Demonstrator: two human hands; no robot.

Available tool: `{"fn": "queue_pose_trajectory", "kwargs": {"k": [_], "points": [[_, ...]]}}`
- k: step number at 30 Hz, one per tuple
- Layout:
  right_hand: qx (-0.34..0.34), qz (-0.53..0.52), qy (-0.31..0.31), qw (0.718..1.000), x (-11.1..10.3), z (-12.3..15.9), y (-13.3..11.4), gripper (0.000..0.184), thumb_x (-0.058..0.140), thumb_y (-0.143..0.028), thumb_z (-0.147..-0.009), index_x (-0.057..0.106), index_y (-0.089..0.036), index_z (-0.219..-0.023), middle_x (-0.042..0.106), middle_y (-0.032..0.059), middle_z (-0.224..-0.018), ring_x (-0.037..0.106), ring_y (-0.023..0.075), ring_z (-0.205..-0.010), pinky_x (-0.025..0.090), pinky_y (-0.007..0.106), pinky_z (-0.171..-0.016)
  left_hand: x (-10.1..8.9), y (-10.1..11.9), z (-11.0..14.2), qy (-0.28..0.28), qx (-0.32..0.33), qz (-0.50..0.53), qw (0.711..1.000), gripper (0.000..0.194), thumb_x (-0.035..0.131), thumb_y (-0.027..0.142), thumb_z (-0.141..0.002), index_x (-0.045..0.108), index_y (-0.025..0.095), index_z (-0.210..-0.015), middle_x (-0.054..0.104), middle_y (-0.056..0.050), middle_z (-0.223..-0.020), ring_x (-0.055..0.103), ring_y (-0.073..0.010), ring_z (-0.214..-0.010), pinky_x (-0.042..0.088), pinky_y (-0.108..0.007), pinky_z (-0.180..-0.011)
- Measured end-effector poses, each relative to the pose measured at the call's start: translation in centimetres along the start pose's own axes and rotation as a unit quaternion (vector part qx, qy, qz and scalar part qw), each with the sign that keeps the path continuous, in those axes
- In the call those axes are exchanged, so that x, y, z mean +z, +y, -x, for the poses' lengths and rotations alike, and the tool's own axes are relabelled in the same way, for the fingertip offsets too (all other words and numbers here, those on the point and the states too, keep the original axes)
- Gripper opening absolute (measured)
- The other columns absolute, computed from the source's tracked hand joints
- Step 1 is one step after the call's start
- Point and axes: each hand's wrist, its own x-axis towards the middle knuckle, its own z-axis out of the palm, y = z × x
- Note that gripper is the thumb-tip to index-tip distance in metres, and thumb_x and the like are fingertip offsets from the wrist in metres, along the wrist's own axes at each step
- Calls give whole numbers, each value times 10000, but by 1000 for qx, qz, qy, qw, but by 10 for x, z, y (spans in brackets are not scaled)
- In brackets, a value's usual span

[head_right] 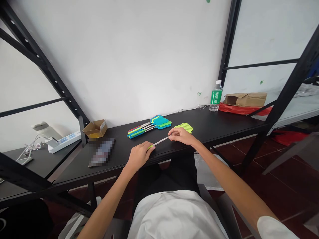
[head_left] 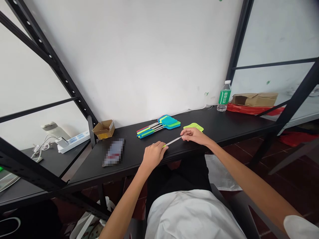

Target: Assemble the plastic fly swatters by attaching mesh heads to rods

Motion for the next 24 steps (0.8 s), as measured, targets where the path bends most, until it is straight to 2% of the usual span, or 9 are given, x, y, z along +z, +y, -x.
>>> {"fn": "queue_pose_trajectory", "kwargs": {"k": [7, 24], "points": [[-5, 15, 2, 1000, -1, -1, 2, 294, 735, -468, -753, 700, -178, -785, 657, 25, -699, 580, 144, -631, 473, 287, -623, 1, -1, 0, 2, 6, 4, 1000, 352, 352, 454, -1015, 638, 251, -1045, 676, -33, -1004, 641, -182, -864, 350, -251, -610], [0, 46, 2, 999, -2, 0, 2, 348, 685, -528, -788, 696, -187, -721, 683, 43, -696, 601, 165, -642, 452, 290, -606, 1, 0, -1, -9, 3, -1, 1000, 341, 373, 450, -1008, 648, 255, -1056, 675, -46, -1005, 645, -189, -888, 370, -247, -627]]}}
